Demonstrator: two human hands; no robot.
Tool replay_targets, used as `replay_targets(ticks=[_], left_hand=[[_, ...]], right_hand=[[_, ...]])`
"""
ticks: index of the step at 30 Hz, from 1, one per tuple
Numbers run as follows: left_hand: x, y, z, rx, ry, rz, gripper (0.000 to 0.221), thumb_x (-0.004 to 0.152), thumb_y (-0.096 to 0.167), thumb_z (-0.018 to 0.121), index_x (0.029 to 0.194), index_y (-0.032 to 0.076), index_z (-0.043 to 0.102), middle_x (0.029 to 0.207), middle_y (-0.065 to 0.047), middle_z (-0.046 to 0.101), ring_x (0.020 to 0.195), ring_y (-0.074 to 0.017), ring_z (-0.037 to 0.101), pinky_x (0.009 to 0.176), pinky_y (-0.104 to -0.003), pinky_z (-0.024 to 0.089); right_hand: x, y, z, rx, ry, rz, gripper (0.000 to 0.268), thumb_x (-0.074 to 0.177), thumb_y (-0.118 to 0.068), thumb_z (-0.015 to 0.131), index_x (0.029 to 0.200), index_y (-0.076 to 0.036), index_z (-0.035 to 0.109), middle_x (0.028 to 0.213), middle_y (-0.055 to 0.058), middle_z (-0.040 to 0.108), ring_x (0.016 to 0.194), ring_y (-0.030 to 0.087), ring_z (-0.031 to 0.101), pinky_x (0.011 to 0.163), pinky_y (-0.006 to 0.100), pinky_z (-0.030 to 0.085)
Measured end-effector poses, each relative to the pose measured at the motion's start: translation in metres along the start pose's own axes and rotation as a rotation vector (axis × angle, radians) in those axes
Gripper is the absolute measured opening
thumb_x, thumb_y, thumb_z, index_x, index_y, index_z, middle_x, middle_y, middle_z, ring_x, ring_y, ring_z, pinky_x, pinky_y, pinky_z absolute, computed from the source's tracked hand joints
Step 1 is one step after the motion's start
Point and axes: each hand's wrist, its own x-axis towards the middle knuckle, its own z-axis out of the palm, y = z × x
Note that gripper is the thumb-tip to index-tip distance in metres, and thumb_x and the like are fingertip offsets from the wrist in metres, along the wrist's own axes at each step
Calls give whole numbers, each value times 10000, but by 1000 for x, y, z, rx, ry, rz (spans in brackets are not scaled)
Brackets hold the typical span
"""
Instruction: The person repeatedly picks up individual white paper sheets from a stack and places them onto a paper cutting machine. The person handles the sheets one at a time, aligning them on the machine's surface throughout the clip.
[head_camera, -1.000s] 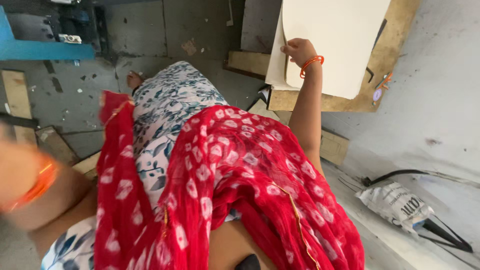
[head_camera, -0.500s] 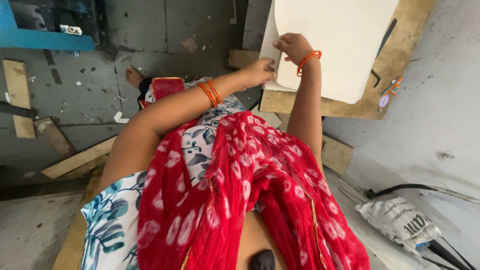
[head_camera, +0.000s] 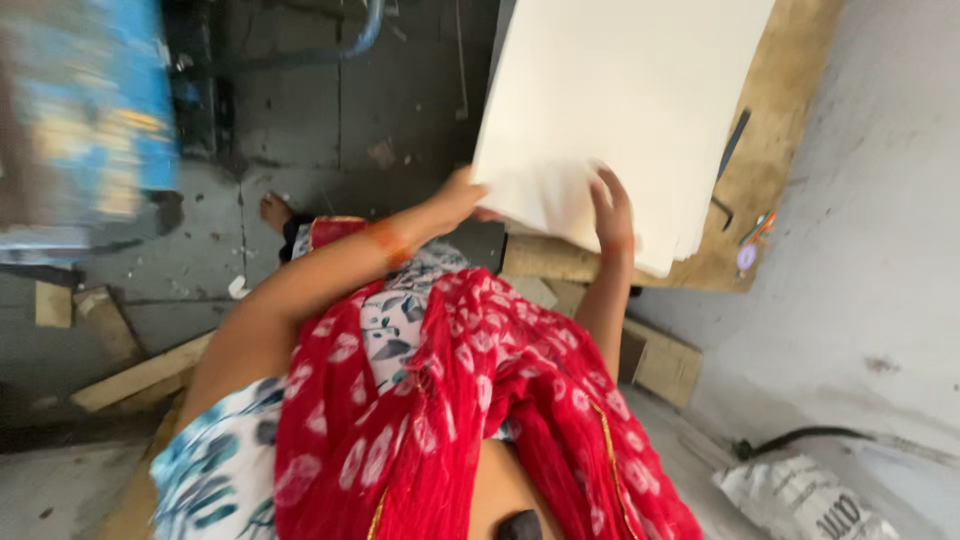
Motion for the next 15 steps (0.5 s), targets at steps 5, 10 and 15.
replay_targets(ticks=[5, 10, 15], left_hand=[[-69, 25, -88, 349, 226, -25, 328, 990, 35, 435, 1265, -80, 570, 927, -246, 746, 614, -249, 700, 495, -340, 531], [-92, 109, -40, 771, 216, 139, 344, 1001, 82, 422, 1314, -45, 484, 873, -212, 717, 557, -254, 713, 570, -386, 575], [-147, 262, 34, 955, 8, 515, 439, 981, 91, 482, 1400, -40, 486, 772, -223, 723, 583, -264, 692, 600, -419, 557]], right_hand=[[-87, 44, -14, -239, 259, 631, 437, 1007, -260, 637, 1349, 12, 606, 1244, 126, 654, 1127, 234, 576, 966, 374, 452], [-99, 64, -10, 351, 205, 585, 378, 992, -170, 662, 1310, 28, 603, 1071, 99, 674, 904, 198, 594, 791, 371, 491], [-90, 59, 17, 704, 169, 277, 283, 964, -71, 597, 1228, 30, 577, 1031, 101, 692, 816, 184, 644, 721, 342, 551]])
